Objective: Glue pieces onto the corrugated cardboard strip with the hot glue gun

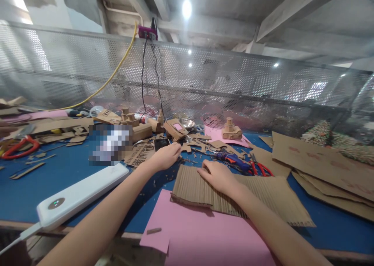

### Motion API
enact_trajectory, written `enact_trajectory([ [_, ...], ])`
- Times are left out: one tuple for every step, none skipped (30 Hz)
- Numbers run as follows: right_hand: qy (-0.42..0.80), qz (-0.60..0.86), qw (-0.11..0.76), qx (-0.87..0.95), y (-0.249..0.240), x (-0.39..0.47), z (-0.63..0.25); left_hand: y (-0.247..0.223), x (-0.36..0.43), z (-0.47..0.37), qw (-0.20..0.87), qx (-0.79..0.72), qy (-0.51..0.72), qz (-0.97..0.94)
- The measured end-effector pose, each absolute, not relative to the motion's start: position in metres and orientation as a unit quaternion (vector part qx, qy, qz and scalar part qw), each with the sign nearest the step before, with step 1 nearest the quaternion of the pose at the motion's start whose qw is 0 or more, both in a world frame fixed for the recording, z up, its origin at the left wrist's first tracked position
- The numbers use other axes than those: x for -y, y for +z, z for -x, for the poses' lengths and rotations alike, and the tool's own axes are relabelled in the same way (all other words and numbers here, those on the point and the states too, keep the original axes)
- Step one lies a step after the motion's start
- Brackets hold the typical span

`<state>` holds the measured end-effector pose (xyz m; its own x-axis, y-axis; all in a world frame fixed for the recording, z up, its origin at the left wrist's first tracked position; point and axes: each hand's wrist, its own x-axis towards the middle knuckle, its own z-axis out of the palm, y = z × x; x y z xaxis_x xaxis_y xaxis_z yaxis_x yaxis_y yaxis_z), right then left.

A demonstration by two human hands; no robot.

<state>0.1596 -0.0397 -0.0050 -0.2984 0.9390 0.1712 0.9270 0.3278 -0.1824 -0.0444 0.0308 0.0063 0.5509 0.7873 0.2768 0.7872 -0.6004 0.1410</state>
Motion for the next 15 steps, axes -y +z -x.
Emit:
enact_trajectory([
  [0.024,0.581,0.129,0.803,-0.006,0.039,-0.159,0.006,-0.031,0.044,0.005,-0.446,0.153,-0.882],
  [0.018,0.579,0.139,0.803,-0.007,0.038,-0.16,0.007,-0.03,0.044,0.013,-0.446,0.15,-0.882],
  [0.006,0.576,0.154,0.803,-0.006,0.038,-0.16,0.007,-0.03,0.044,0.021,-0.45,0.147,-0.881],
  [-0.012,0.574,0.174,0.8,-0.004,0.037,-0.162,0.008,-0.03,0.044,0.029,-0.455,0.142,-0.879],
  [-0.033,0.574,0.199,0.794,0.0,0.035,-0.166,0.009,-0.029,0.044,0.032,-0.46,0.136,-0.877],
  [-0.055,0.581,0.222,0.781,0.006,0.034,-0.172,0.01,-0.028,0.044,0.032,-0.467,0.129,-0.874],
  [-0.074,0.6,0.243,0.759,0.014,0.032,-0.181,0.011,-0.028,0.044,0.03,-0.474,0.122,-0.871],
  [-0.09,0.629,0.255,0.729,0.021,0.031,-0.193,0.011,-0.027,0.044,0.027,-0.48,0.119,-0.869],
  [-0.102,0.669,0.255,0.69,0.029,0.028,-0.207,0.011,-0.027,0.044,0.023,-0.482,0.119,-0.868],
  [-0.106,0.712,0.239,0.652,0.035,0.026,-0.224,0.011,-0.026,0.044,0.02,-0.481,0.124,-0.868],
  [-0.108,0.757,0.213,0.608,0.038,0.023,-0.242,0.01,-0.026,0.044,0.016,-0.479,0.131,-0.868],
  [-0.095,0.796,0.175,0.572,0.038,0.019,-0.26,0.01,-0.026,0.044,0.013,-0.475,0.138,-0.869],
  [-0.075,0.824,0.141,0.544,0.035,0.015,-0.278,0.009,-0.026,0.044,0.009,-0.471,0.144,-0.87],
  [-0.06,0.835,0.122,0.533,0.029,0.012,-0.294,0.008,-0.027,0.044,0.006,-0.469,0.15,-0.87],
  [-0.056,0.832,0.118,0.539,0.022,0.008,-0.308,0.007,-0.027,0.045,0.005,-0.467,0.153,-0.871],
])
